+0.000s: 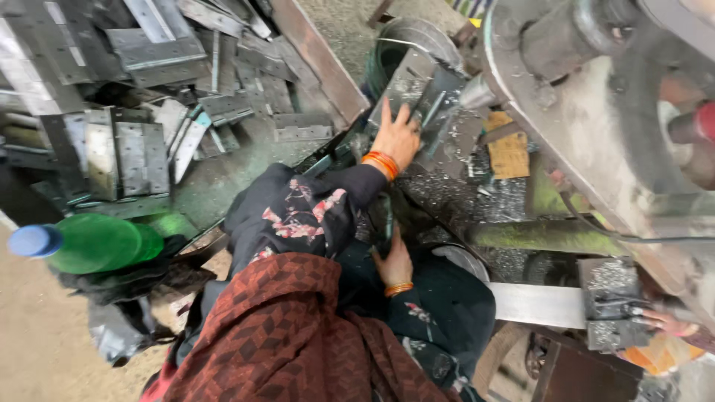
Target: The person repeatedly picks up metal hinge pieces from a pile, places them into a manual punching machine, and operates the lever to punch holes. The finished pieces are dropped into a collection area below.
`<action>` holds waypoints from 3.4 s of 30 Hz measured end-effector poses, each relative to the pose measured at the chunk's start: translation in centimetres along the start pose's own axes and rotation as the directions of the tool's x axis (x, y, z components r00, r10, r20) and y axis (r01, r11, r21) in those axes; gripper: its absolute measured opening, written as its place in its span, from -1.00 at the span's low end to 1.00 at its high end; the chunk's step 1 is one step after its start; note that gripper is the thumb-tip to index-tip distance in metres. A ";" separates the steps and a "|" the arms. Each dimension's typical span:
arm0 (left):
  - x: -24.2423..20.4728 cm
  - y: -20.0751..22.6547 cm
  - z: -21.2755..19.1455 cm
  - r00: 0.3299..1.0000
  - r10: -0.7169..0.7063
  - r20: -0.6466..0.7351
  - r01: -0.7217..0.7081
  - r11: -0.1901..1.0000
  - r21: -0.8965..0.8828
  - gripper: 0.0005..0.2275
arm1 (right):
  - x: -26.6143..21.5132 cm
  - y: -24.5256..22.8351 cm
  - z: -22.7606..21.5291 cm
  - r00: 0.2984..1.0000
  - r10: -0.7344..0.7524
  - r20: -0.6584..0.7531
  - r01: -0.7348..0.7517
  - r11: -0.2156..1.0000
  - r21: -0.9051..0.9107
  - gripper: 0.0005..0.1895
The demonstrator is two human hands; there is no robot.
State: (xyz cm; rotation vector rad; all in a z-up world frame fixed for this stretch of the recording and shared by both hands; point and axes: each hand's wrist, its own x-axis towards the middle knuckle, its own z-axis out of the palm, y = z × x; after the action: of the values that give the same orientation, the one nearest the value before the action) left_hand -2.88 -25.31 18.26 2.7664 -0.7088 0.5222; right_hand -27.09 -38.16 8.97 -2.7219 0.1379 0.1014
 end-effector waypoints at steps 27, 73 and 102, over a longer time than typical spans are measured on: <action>0.8 0.6 1.0 0.965 -0.028 0.260 0.016 0.999 0.049 -0.57 | 2.2 -1.0 -6.9 0.995 -0.068 0.070 0.074 0.994 -0.079 -0.12; -5.5 0.2 -5.1 0.940 0.179 -0.291 -0.194 0.981 -0.021 -0.80 | 3.3 -3.7 -10.8 0.985 -0.045 0.166 0.070 0.987 -0.144 -0.18; -2.0 -2.0 -4.2 0.943 0.017 0.333 0.065 0.970 -0.234 -0.50 | 13.2 -6.8 -12.0 0.871 -0.423 -0.248 0.403 0.906 -0.131 -0.44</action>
State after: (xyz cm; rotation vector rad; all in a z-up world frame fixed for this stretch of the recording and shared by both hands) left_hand -4.70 -21.43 21.05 2.6491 -0.7498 -0.0444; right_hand -12.66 -37.94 21.43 -2.7585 -0.3826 -0.3998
